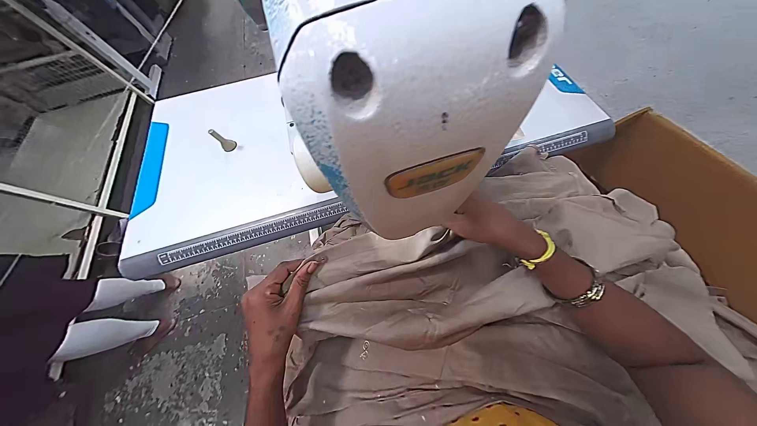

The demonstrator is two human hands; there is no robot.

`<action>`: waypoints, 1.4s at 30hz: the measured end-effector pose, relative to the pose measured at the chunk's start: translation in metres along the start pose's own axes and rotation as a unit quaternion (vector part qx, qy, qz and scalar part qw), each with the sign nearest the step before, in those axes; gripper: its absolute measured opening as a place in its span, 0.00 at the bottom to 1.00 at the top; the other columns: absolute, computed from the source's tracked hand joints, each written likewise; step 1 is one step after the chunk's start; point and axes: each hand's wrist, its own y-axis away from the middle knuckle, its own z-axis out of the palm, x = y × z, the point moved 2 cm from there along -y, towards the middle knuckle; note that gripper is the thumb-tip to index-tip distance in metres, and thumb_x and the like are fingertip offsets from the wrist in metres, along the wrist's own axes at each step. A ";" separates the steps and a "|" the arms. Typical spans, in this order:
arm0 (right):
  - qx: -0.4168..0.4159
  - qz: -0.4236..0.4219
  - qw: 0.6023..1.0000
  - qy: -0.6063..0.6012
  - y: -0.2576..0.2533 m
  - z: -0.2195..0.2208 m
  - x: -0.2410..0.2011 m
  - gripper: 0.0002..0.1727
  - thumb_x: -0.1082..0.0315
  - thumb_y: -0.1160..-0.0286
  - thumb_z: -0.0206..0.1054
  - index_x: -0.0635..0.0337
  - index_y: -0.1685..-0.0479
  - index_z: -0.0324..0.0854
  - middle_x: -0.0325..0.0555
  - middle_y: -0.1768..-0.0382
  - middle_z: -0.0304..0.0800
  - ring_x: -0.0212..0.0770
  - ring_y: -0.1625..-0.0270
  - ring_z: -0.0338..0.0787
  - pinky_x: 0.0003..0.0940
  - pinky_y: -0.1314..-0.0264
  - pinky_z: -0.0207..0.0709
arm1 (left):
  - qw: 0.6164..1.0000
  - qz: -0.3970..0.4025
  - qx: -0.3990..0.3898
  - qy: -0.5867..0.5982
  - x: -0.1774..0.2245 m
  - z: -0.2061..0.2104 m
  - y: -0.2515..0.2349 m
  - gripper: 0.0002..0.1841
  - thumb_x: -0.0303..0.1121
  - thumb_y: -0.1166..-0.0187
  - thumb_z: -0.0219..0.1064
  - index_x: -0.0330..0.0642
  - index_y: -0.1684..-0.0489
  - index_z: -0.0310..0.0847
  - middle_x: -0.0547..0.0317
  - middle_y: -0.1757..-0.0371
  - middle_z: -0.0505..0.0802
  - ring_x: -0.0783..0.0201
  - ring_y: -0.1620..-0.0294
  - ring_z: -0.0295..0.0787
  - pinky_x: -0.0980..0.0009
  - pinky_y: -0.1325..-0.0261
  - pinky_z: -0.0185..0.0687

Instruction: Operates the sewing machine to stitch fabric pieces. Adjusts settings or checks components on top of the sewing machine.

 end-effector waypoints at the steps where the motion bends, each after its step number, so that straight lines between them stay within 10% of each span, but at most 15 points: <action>1: 0.009 0.007 1.000 0.013 0.002 -0.005 0.002 0.07 0.69 0.23 0.69 0.58 0.51 0.78 0.28 0.81 0.77 0.19 0.80 0.75 0.17 0.75 0.70 | 1.000 0.002 -0.001 0.000 0.004 0.003 -0.001 0.19 0.47 0.20 0.67 0.38 0.64 0.92 0.64 0.67 0.94 0.90 0.68 0.82 0.89 0.61 0.74; 18: 0.008 0.036 0.994 0.104 0.014 -0.013 0.037 0.17 0.60 0.17 0.64 0.65 0.41 0.78 0.45 0.76 0.81 0.46 0.70 0.82 0.50 0.56 0.77 | 0.998 0.049 0.008 -0.048 0.017 0.032 -0.015 0.21 0.52 0.22 0.64 0.44 0.62 0.95 0.59 0.71 0.96 0.65 0.71 0.93 0.58 0.65 0.86; 23: 0.014 0.042 0.994 0.105 0.020 -0.022 0.053 0.24 0.51 0.18 0.67 0.60 0.36 0.80 0.51 0.56 0.90 0.49 0.54 0.90 0.51 0.46 0.82 | 0.994 0.082 0.032 0.058 0.016 0.009 -0.033 0.33 0.46 0.21 0.65 0.27 0.24 0.73 0.45 0.42 0.89 0.64 0.47 0.88 0.68 0.45 0.87; 25: 0.038 0.013 0.993 0.113 0.024 -0.035 0.050 0.21 0.54 0.19 0.68 0.61 0.37 0.83 0.52 0.51 0.91 0.48 0.48 0.91 0.51 0.40 0.82 | 0.983 0.159 0.077 0.056 0.031 -0.016 -0.041 0.29 0.44 0.18 0.64 0.26 0.29 0.75 0.42 0.42 0.89 0.66 0.45 0.88 0.70 0.42 0.85; 29: 0.141 -0.100 0.972 0.158 0.025 -0.080 0.017 0.15 0.58 0.18 0.66 0.61 0.51 0.89 0.48 0.59 0.96 0.44 0.57 0.95 0.48 0.49 0.88 | 0.927 0.317 0.183 -0.076 0.078 -0.077 -0.040 0.10 0.44 0.12 0.60 0.57 0.44 0.83 0.68 0.37 0.83 0.78 0.27 0.73 0.78 0.22 0.65; 33: 0.247 -0.169 0.939 0.171 0.023 -0.129 -0.039 0.18 0.56 0.16 0.63 0.62 0.54 0.90 0.40 0.63 0.94 0.29 0.61 0.93 0.30 0.51 0.88 | 0.948 0.239 0.180 -0.111 0.059 -0.105 -0.066 0.37 0.52 0.16 0.63 0.32 0.17 0.62 0.32 0.16 0.70 0.45 0.10 0.59 0.50 0.12 0.54; 35: 0.282 -0.201 0.922 0.174 0.017 -0.150 -0.068 0.13 0.58 0.19 0.65 0.58 0.55 0.88 0.32 0.67 0.91 0.22 0.65 0.90 0.23 0.56 0.88 | 0.970 0.176 0.122 -0.117 0.033 -0.102 -0.084 0.53 0.60 0.24 0.66 0.24 0.11 0.49 0.23 0.17 0.69 0.29 0.14 0.61 0.32 0.16 0.54; 37: 0.296 -0.237 0.908 0.178 0.009 -0.164 -0.099 0.10 0.62 0.19 0.65 0.59 0.55 0.87 0.32 0.69 0.90 0.21 0.68 0.89 0.21 0.59 0.87 | 0.979 0.149 0.073 -0.120 0.026 -0.098 -0.089 0.50 0.57 0.25 0.68 0.26 0.11 0.52 0.32 0.36 0.89 0.34 0.38 0.87 0.32 0.37 0.77; 40: 0.292 -0.265 0.905 0.159 -0.009 -0.173 -0.136 0.09 0.66 0.16 0.63 0.62 0.51 0.85 0.40 0.67 0.90 0.28 0.69 0.89 0.26 0.63 0.86 | 0.985 0.163 0.006 -0.057 0.055 -0.100 -0.088 0.22 0.37 0.14 0.59 0.31 0.28 0.78 0.59 0.73 0.86 0.72 0.79 0.79 0.72 0.75 0.79; 42: 0.270 -0.320 0.900 0.124 -0.033 -0.170 -0.155 0.10 0.68 0.16 0.64 0.67 0.52 0.86 0.44 0.65 0.91 0.29 0.67 0.90 0.27 0.61 0.88 | 0.976 0.210 -0.024 0.043 0.081 -0.111 -0.090 0.16 0.33 0.08 0.51 0.33 0.41 0.83 0.69 0.68 0.85 0.87 0.75 0.70 0.87 0.70 0.69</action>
